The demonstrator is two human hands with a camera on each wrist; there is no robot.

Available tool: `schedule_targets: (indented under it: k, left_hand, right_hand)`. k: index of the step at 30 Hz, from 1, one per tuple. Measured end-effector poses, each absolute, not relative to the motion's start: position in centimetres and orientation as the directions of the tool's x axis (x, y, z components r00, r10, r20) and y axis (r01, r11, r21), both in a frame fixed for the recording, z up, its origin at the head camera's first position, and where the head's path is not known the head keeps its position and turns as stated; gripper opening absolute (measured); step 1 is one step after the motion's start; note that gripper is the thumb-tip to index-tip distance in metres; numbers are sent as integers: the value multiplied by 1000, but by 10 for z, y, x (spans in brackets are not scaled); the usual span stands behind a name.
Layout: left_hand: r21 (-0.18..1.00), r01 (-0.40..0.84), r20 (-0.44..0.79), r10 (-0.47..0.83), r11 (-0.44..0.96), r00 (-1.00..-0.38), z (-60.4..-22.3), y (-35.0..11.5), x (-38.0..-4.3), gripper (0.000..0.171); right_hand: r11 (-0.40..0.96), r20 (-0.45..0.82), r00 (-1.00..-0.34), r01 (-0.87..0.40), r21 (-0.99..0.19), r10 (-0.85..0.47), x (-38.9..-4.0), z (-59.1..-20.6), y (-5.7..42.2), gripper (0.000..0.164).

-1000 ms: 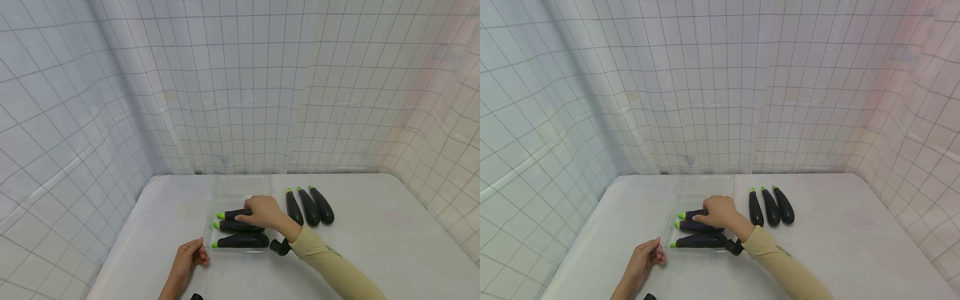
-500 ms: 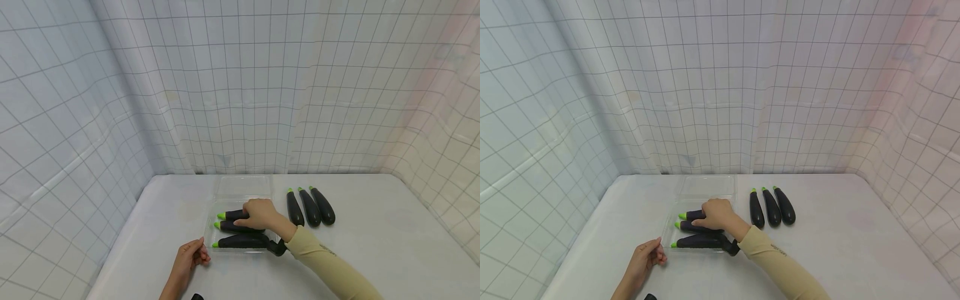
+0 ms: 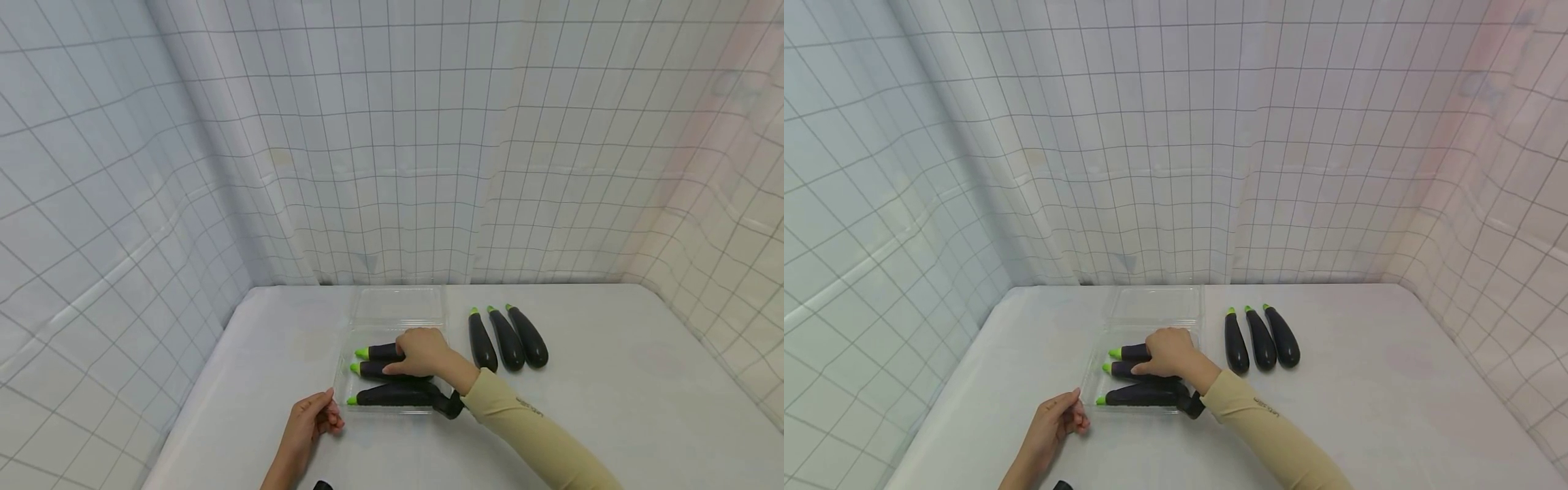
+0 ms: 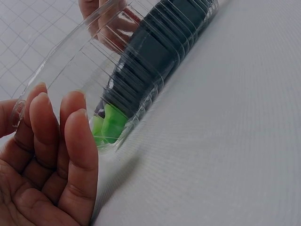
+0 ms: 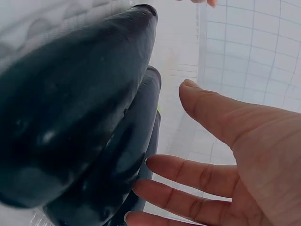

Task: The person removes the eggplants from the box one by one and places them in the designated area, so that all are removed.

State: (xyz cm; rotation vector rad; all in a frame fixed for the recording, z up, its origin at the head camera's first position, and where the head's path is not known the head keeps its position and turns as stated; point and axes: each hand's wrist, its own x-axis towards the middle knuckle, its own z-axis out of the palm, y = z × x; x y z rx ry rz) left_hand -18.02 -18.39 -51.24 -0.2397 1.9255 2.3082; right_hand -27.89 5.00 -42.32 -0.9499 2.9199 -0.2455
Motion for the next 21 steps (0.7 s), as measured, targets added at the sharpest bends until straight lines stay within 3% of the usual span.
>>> schedule_targets:
  k: [21]
  left_hand:
    - [966,-188,-195,-18,-179,-981,-512,-182,-180,36]
  right_hand:
    - [806,-75,-807,-569,-163,-586,-283,-424,43,38]
